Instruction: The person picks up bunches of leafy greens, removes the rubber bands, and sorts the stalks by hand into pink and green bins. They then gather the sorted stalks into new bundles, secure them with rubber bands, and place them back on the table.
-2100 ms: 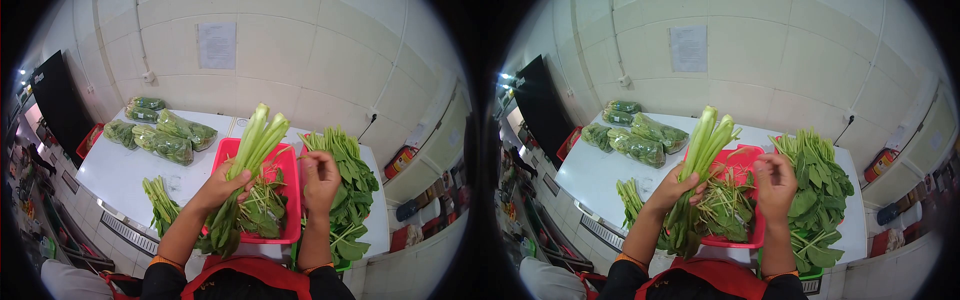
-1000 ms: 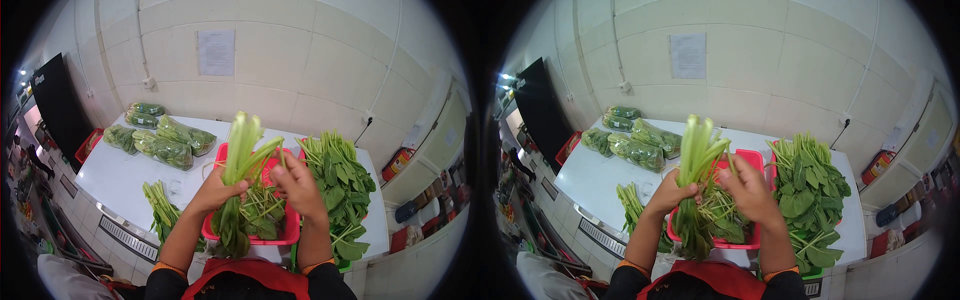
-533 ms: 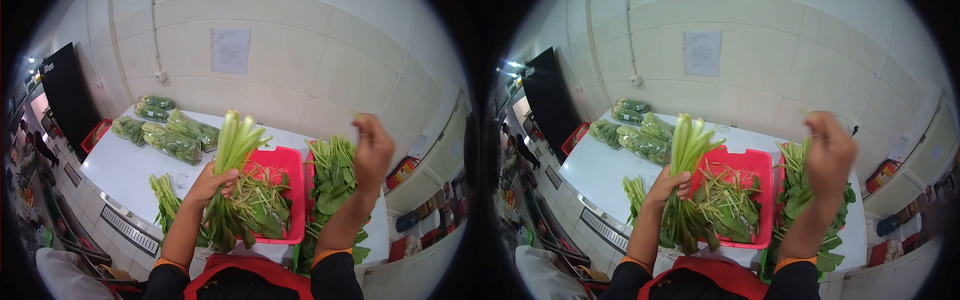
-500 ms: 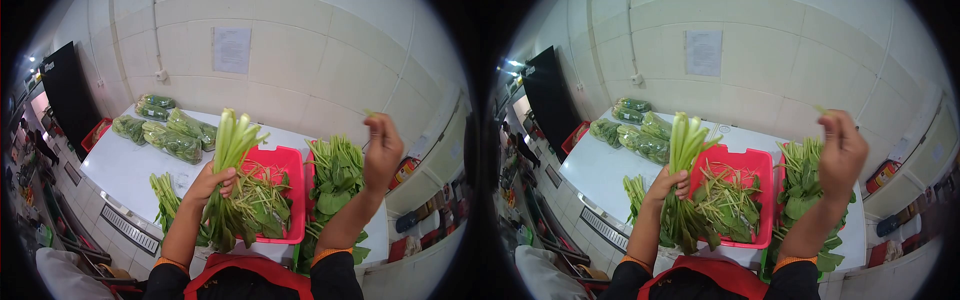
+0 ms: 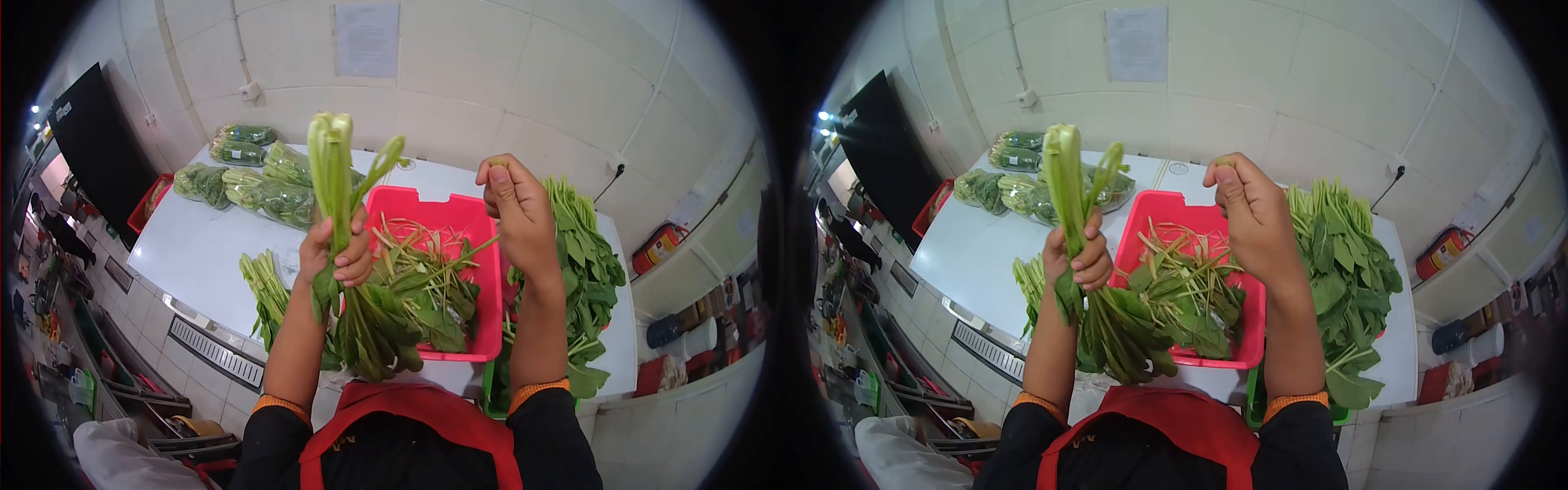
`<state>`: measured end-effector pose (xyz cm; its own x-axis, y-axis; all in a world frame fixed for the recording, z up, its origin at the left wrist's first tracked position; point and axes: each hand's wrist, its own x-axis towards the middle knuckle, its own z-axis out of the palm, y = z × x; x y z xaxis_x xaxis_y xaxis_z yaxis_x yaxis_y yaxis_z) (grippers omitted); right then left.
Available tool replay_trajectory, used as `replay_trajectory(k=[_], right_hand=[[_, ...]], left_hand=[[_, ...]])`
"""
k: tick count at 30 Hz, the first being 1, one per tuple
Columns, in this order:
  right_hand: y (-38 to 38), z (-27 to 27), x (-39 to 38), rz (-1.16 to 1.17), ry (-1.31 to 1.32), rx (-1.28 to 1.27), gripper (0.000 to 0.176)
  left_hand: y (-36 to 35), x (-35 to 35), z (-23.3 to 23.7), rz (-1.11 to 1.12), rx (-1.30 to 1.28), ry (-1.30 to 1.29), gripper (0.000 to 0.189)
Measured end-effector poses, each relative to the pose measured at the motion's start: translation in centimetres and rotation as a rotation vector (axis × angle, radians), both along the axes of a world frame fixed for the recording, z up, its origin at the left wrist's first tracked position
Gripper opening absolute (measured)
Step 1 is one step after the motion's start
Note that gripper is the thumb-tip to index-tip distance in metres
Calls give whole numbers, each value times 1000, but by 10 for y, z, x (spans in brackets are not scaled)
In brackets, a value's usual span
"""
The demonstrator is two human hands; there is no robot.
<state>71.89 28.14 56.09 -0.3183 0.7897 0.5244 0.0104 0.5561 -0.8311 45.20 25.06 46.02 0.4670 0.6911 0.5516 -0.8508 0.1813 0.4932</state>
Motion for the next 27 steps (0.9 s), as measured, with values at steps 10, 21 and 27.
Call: replay_trajectory(k=[10, 21, 27], right_hand=[[6, -21, -21, 50, -289, 379, 65], [-5, -15, -40, 23, -196, 111, 43], [-2, -24, -41, 130, -180, -112, 28]], left_hand=[[5, 14, 4, -4, -9, 33, 35], [-7, 58, 31, 664, -9, 687, 47], [-6, 49, 17, 507, -126, 619, 41]])
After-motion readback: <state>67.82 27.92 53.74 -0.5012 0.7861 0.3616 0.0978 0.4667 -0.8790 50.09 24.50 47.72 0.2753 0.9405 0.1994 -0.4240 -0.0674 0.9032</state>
